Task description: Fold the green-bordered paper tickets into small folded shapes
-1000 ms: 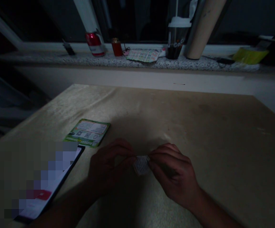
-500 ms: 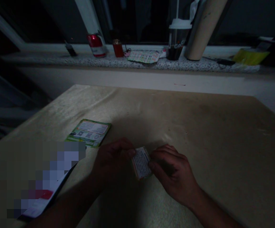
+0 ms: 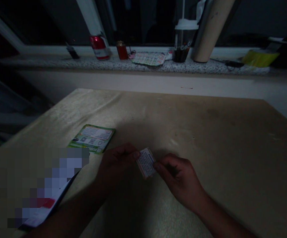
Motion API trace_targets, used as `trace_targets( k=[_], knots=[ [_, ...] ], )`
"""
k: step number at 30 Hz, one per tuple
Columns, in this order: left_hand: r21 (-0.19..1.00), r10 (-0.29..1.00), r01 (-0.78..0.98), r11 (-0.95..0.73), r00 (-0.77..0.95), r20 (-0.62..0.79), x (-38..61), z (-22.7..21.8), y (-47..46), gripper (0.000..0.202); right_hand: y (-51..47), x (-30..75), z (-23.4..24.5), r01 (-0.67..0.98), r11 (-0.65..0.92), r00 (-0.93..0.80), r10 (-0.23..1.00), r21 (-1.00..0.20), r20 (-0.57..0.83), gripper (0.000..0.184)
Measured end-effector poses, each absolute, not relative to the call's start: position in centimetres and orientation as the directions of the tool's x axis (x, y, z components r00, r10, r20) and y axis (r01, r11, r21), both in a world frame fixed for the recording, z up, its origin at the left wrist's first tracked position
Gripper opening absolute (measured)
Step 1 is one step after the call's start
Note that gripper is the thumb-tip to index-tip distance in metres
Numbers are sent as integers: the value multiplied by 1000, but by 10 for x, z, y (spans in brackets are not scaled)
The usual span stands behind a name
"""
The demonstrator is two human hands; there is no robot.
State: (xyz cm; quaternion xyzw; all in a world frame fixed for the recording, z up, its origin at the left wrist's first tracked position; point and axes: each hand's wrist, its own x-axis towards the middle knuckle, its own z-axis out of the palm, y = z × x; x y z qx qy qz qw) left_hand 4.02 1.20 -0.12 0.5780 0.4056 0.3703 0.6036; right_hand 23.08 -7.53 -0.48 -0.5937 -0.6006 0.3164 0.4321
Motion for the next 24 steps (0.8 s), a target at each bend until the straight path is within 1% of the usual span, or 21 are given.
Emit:
trace_targets(
  k=[3,6,10,16,20,24],
  knots=[
    [994,916,-10,111,389,-98,41,-1,13,17,-76,231,-3,431,84,95,986,-899,138,28],
    [979,907,-51,198,388,-163,42,-2,14,17,-75,229,0,415,79,116,983,-907,139,30],
    [953,909,-133,272,362,-209,44,-2,16,14,-75,228,1,376,44,111,990,-926,92,30],
    [943,905,-120,311,338,-256,44,-3,18,15,-74,230,-2,341,13,134,989,-940,62,31],
    [961,905,-72,267,360,-225,43,-5,21,17,-74,232,-4,344,24,170,982,-939,87,31],
    [983,875,-15,181,459,-154,40,-7,24,14,-76,238,-8,302,19,241,966,-953,96,29]
  ],
)
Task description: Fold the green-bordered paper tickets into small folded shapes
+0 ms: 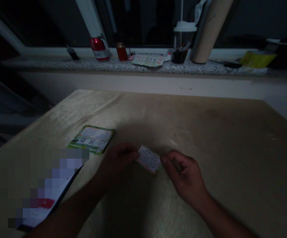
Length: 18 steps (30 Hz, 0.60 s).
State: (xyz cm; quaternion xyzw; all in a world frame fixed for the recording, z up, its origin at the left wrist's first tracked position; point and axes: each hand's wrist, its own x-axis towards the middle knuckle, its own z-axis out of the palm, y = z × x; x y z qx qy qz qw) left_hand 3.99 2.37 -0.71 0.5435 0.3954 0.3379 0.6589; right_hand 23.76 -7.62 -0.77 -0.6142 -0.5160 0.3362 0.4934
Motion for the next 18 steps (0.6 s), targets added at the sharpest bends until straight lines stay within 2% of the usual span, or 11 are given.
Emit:
trace_targets(
  k=[2,4,6,8,13,18],
  knots=[
    [994,848,15,105,522,-97,39,-7,23,15,-77,240,-10,283,-2,274,958,-959,79,29],
    [993,815,94,-65,580,-1,37,-5,20,27,-78,242,-11,272,-22,295,953,-962,62,31],
    [931,762,208,-299,639,103,36,-1,16,34,-78,243,-11,262,-23,309,949,-965,61,32],
    [842,737,274,-464,647,195,34,2,12,42,-77,243,-10,242,-21,320,946,-970,59,33],
    [733,674,295,-613,679,291,29,3,11,64,-76,241,-8,184,-43,322,946,-982,19,35],
    [643,610,288,-710,707,357,28,1,15,59,-76,242,-10,136,-48,302,953,-990,-4,35]
  ],
)
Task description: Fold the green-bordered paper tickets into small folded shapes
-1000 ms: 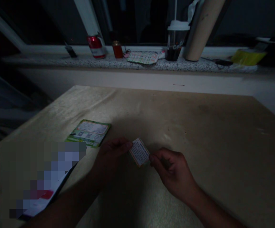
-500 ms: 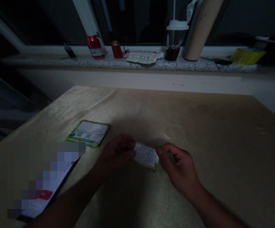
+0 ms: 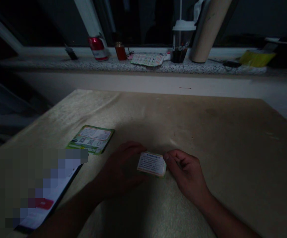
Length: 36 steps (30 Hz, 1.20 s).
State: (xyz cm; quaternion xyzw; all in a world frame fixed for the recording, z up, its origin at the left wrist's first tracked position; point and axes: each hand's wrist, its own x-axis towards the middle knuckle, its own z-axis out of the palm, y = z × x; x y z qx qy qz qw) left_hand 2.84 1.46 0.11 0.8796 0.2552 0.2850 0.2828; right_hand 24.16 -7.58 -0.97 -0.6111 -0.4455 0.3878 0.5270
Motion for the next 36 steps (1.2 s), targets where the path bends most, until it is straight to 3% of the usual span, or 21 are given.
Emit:
trace_targets(
  k=[7,12,18,24,29,36],
  knots=[
    [634,641,320,-704,671,374,30,4,15,50,-77,245,-18,34,68,250,965,-997,74,30],
    [674,718,406,-618,641,272,32,4,15,49,-81,244,-21,22,125,208,970,-992,126,29],
    [720,750,431,-543,634,187,33,2,13,49,-81,238,-19,199,143,196,964,-970,182,54],
    [743,736,435,-509,667,114,31,2,11,47,-79,238,-17,298,157,182,959,-941,218,48],
    [758,690,372,-536,710,140,28,-1,10,44,-79,237,-18,328,133,200,958,-935,206,50],
    [675,648,389,-627,741,175,31,-2,9,61,-79,239,-19,423,117,248,939,-899,239,38]
  ],
)
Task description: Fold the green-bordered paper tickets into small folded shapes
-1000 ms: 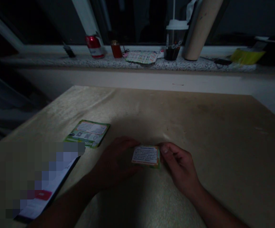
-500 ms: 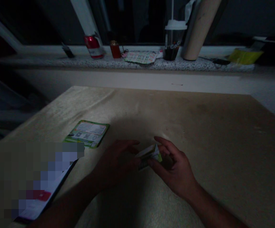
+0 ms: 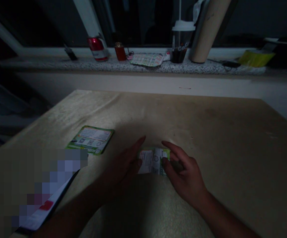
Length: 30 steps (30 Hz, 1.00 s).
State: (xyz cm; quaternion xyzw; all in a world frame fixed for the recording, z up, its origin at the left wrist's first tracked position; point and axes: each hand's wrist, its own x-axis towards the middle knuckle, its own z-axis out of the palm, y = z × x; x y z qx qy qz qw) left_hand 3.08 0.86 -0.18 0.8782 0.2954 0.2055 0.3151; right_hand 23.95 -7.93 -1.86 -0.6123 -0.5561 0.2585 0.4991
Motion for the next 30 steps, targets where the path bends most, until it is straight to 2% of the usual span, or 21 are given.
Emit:
trace_targets(
  k=[4,10,14,19,23,26,30],
  knots=[
    [565,574,348,-748,766,288,30,-1,10,63,-77,243,-16,481,106,258,931,-870,257,27],
    [447,504,340,-828,800,326,27,-2,11,45,-72,246,-15,499,82,260,936,-863,239,17],
    [428,460,306,-851,827,324,27,-4,13,36,-70,245,-18,431,72,259,945,-899,200,15],
    [437,402,250,-864,866,299,28,-3,14,35,-67,245,-23,369,48,215,967,-928,136,14],
    [445,367,247,-861,906,208,30,0,13,39,-66,247,-26,432,43,159,980,-901,123,17],
    [442,365,266,-857,918,155,30,1,13,33,-65,249,-26,495,59,86,990,-867,116,20],
    [441,365,274,-855,921,136,30,1,13,24,-64,253,-24,650,128,-9,987,-749,161,17]
  ],
)
